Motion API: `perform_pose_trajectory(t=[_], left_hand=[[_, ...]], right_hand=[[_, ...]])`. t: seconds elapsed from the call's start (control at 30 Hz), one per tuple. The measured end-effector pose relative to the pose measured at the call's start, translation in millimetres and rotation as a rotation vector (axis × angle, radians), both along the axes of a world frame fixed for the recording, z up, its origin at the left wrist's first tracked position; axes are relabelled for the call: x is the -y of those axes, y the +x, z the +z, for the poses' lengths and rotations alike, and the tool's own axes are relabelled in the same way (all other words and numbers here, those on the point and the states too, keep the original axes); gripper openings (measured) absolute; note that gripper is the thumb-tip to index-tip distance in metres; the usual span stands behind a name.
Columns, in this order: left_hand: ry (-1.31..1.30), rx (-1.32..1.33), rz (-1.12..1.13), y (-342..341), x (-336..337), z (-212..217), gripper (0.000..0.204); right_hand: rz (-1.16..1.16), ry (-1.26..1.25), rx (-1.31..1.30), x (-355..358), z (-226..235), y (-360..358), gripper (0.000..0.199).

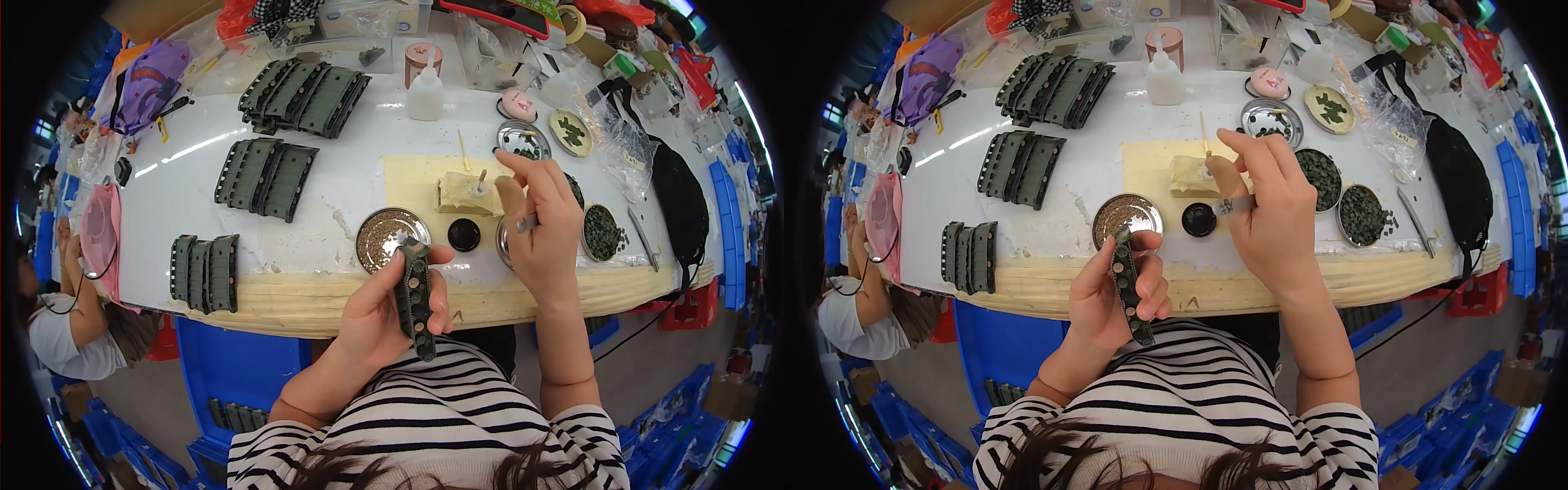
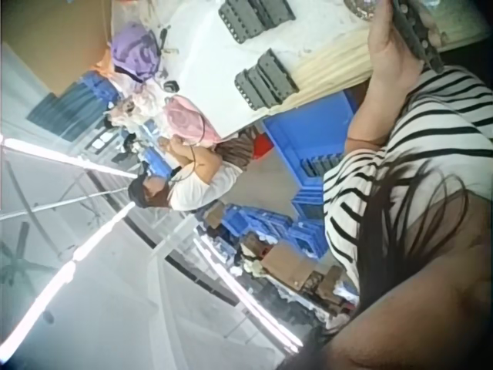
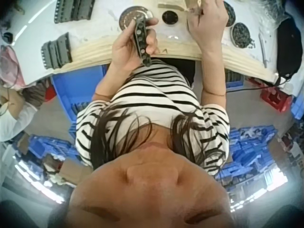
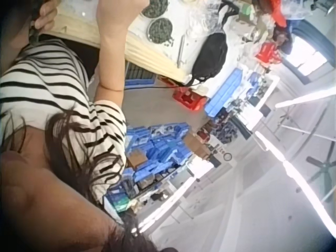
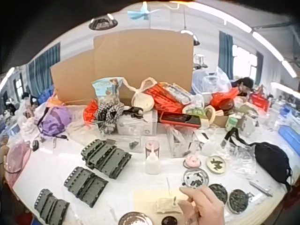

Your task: Assembling small plastic model tanks using tweezers and precision tools.

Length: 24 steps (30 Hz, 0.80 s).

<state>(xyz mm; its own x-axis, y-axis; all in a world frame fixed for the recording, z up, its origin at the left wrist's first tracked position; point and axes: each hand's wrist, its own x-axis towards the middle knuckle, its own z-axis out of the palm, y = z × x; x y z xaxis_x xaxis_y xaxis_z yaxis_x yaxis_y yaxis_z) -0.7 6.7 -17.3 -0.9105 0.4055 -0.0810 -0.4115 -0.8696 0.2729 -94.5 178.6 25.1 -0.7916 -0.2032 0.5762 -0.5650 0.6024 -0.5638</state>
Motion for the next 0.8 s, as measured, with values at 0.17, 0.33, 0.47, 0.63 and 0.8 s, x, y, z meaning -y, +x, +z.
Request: perform_pose_trajectory(t=[0.17,0.33,0.47,0.63,0.8], left_hand=[[0.062,-0.054,-0.026,-0.4,2.5,-4.2,0.05],[-0.261,-0.093,0.052,1.9,-0.2,10.4,0.046],[-0.677,-0.239,0.252,8.7,-4.0,12.5,0.041],[-0.758,-0.357,0.293,10.6,-2.5,10.7,0.037],[-0.777,-0.408,0.321,11.5,-5.1,10.1,0.035]], right_hand=[[0.256,-0.05,-0.037,-13.7,29.0,19.7,0.02],[0.422,0.038,-0.003,-12.3,31.0,32.0,0.029],[0.384,-0.166,0.093,-20.8,33.0,38.5,0.051],[0.363,-0.197,0.142,-29.5,43.2,46.2,0.055],[0.326,-0.228,0.168,-16.9,48.6,48.9,0.02]])
